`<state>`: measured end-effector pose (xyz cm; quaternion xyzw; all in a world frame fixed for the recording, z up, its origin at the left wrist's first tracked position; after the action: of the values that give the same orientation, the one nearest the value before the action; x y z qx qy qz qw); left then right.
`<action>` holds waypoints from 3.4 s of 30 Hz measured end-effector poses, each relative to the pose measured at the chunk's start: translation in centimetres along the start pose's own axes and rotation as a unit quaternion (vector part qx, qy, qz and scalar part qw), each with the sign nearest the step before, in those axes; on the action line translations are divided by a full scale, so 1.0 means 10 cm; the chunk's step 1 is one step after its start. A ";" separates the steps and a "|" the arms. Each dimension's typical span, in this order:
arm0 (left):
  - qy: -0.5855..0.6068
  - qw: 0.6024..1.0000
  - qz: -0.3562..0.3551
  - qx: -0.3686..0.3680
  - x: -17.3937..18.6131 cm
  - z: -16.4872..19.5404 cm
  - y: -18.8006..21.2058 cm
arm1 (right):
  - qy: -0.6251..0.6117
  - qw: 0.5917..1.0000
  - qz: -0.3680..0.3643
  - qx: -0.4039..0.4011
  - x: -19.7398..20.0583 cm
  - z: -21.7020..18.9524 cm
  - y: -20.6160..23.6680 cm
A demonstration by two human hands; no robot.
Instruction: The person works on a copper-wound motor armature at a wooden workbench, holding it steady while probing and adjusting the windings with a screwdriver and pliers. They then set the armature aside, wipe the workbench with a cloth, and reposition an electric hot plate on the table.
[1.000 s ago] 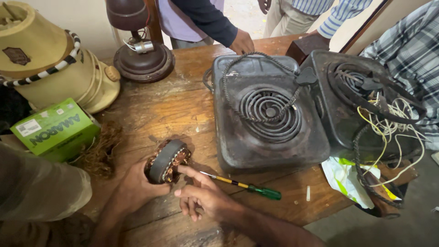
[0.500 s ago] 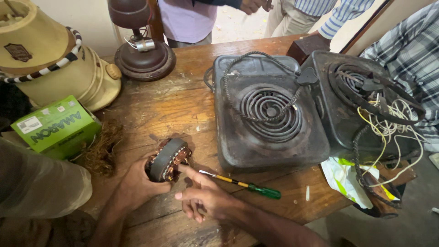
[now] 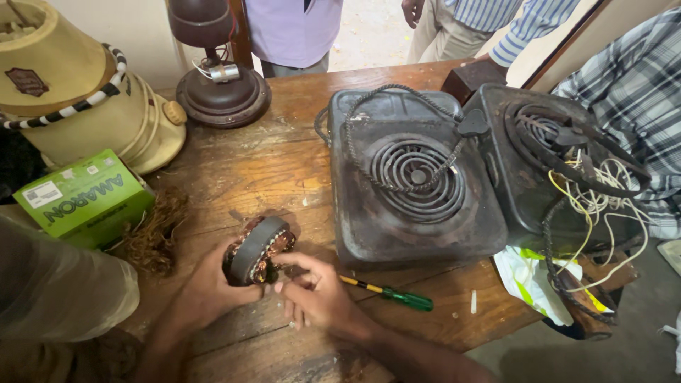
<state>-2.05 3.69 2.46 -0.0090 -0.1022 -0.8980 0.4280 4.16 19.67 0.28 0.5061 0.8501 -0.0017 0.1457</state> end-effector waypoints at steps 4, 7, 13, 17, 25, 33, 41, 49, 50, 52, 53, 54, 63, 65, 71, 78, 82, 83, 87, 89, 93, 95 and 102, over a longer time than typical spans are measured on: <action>-0.095 0.986 0.037 0.129 0.08 -0.02 0.07 | 0.001 0.997 0.040 0.073 0.04 -0.09 0.06; -0.103 0.987 0.061 0.106 0.14 -0.01 0.06 | -0.024 0.994 0.058 0.093 0.09 -0.08 0.06; -0.038 0.994 0.094 -0.041 0.19 -0.10 -0.01 | -0.018 0.993 0.083 0.079 0.15 -0.03 0.06; -0.127 0.978 0.123 -0.115 0.23 -0.03 0.03 | 0.011 0.994 0.079 0.075 0.14 -0.05 0.08; -0.006 0.990 0.137 -0.035 0.22 -0.23 -0.03 | 0.010 0.995 0.081 0.064 0.17 -0.06 0.14; -0.004 0.990 0.139 -0.018 0.20 -0.29 -0.08 | 0.008 0.995 0.074 0.061 0.15 -0.08 0.10; -0.047 0.982 0.178 -0.051 0.24 0.00 0.04 | 0.031 0.997 0.048 0.056 0.09 -0.15 0.19; -0.102 0.983 0.149 -0.031 0.26 0.20 0.24 | 0.075 0.994 0.045 0.071 0.00 -0.25 0.26; -0.108 0.983 0.147 -0.030 0.24 0.21 0.26 | 0.079 0.994 0.042 0.064 -0.01 -0.25 0.28; -0.122 0.982 0.143 -0.028 0.23 0.23 0.29 | 0.093 0.993 0.039 0.066 -0.02 -0.29 0.32; -0.124 0.983 0.137 -0.023 0.23 0.23 0.29 | 0.101 0.991 0.038 0.073 -0.03 -0.31 0.33; -0.127 0.983 0.131 -0.018 0.22 0.23 0.30 | 0.109 0.990 0.037 0.081 -0.04 -0.34 0.35; -0.092 0.994 0.048 -0.036 0.22 0.20 0.31 | 0.131 0.988 0.058 0.060 -0.07 -0.43 0.40; -0.083 0.996 0.033 -0.028 0.23 0.16 0.34 | 0.123 0.989 0.057 0.059 -0.08 -0.43 0.40; -0.053 0.997 -0.038 -0.037 0.18 0.18 0.42 | 0.109 0.991 0.057 0.054 -0.10 -0.42 0.40; -0.111 0.986 -0.102 -0.067 0.08 0.49 0.63 | 0.274 0.942 0.144 0.128 -0.20 -0.45 0.33; -0.081 0.980 -0.132 -0.121 -0.02 0.49 0.72 | 0.407 0.861 0.103 0.287 -0.57 -0.47 0.23; -0.096 0.981 -0.131 -0.103 -0.02 0.42 0.74 | 0.408 0.863 0.076 0.290 -0.62 -0.42 0.22; -0.091 0.980 -0.114 -0.134 0.05 0.27 0.77 | 0.455 0.835 0.077 0.299 -0.73 -0.29 0.13; -0.093 0.989 -0.068 -0.093 0.14 0.18 0.76 | 0.436 0.855 0.086 0.266 -0.71 -0.22 0.11; -0.150 0.978 0.088 -0.119 0.36 0.28 0.80 | 0.431 0.863 0.135 0.226 -0.64 -0.18 0.16; -0.215 0.948 0.117 -0.206 0.37 0.43 0.85 | 0.414 0.874 0.141 0.214 -0.59 -0.17 0.17; -0.169 0.963 0.151 -0.145 0.36 0.06 0.58 | 0.388 0.868 0.155 0.268 -0.47 -0.21 0.31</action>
<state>0.08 -2.55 4.48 -0.2384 -0.0393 -0.8134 0.5292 8.47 17.44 3.89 0.6104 0.7158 -0.0103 -0.3390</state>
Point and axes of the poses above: each hand's wrist, its own y-axis away from the middle knuckle, its own x-axis out of the back of the hand, z = x × y, the point moved 7 cm from there along -y, towards the middle knuckle, and after that the axes turned 11 degrees about -z, right-handed, at the moved point
